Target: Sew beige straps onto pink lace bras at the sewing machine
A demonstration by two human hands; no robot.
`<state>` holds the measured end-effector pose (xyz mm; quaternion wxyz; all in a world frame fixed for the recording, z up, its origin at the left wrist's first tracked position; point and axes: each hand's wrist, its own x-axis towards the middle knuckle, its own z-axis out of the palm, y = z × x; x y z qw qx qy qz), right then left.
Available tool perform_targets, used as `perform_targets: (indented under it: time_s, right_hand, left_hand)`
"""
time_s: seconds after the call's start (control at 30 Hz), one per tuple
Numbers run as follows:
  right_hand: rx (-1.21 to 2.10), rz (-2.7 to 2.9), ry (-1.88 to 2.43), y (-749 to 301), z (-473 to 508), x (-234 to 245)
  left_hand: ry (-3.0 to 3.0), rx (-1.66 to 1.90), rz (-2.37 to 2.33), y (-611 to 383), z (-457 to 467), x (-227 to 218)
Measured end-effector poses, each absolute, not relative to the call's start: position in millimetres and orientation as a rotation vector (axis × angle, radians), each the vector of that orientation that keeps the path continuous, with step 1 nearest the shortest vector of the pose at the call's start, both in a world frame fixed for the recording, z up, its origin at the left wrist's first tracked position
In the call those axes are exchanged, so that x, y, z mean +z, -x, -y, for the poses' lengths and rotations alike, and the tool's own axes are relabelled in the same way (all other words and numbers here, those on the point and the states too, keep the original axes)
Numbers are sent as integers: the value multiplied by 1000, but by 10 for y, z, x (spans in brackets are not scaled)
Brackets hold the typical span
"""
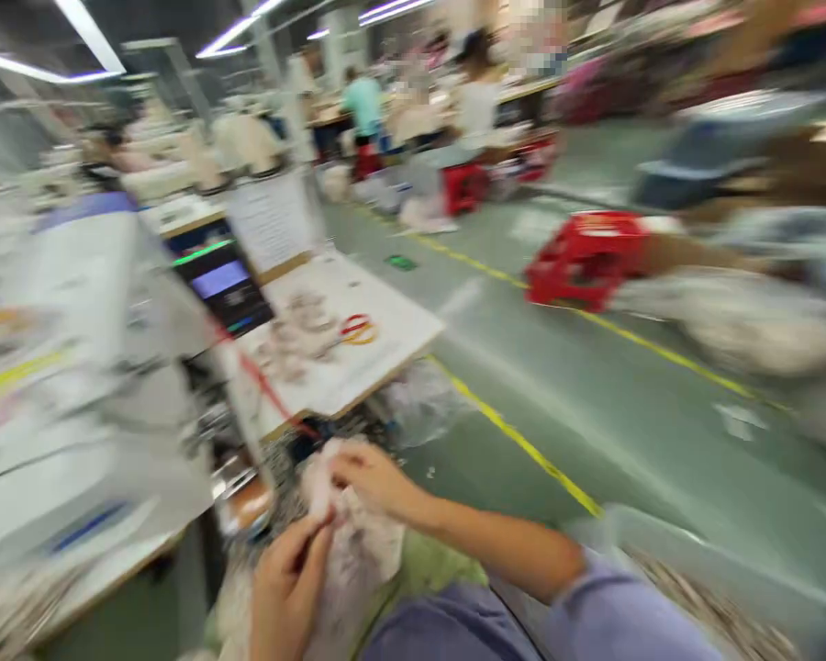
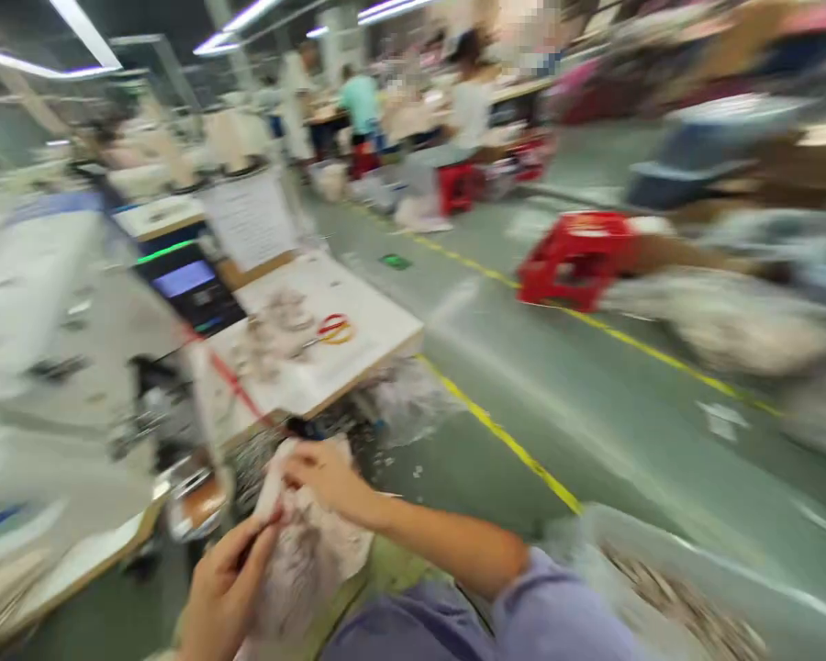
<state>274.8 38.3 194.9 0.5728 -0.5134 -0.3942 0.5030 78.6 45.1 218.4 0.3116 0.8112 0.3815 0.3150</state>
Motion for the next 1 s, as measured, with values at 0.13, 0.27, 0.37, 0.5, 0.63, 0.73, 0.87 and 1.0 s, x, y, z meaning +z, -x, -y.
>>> perform_targets:
  time_s: [0.13, 0.27, 0.37, 0.5, 0.63, 0.73, 0.87, 1.0]
  right_hand:
    - [1441, 866, 1026, -2395, -830, 1968]
    - [1625, 1009, 989, -2291, -1034, 2042]
    - [1655, 1087, 1016, -2171, -1175, 2014]
    - [1576, 1219, 1073, -2079, -1337, 1968]
    - [1247, 1455, 1186, -2045, -1426, 2016]
    - [959, 1612, 1213, -1991, -1501, 2031]
    - [756, 1702, 1243, -1921, -1612, 2004]
    - [752, 1759, 1258, -1895, -1664, 2036]
  left_hand:
    - [-2498, 1006, -1210, -282, -653, 2139]
    - [-2481, 952, -1590, -121, -706, 2161]
    - [-2344, 829, -1658, -77, -706, 2170]
    - [-2173, 681, -1522, 79, -752, 2112]
    - [-2052, 574, -1328, 253, -817, 2071]
    - [-1907, 586, -1285, 251, -812, 2114]
    - [-1627, 698, -1363, 86, -728, 2249]
    - [-1515, 627, -1405, -71, -649, 2341]
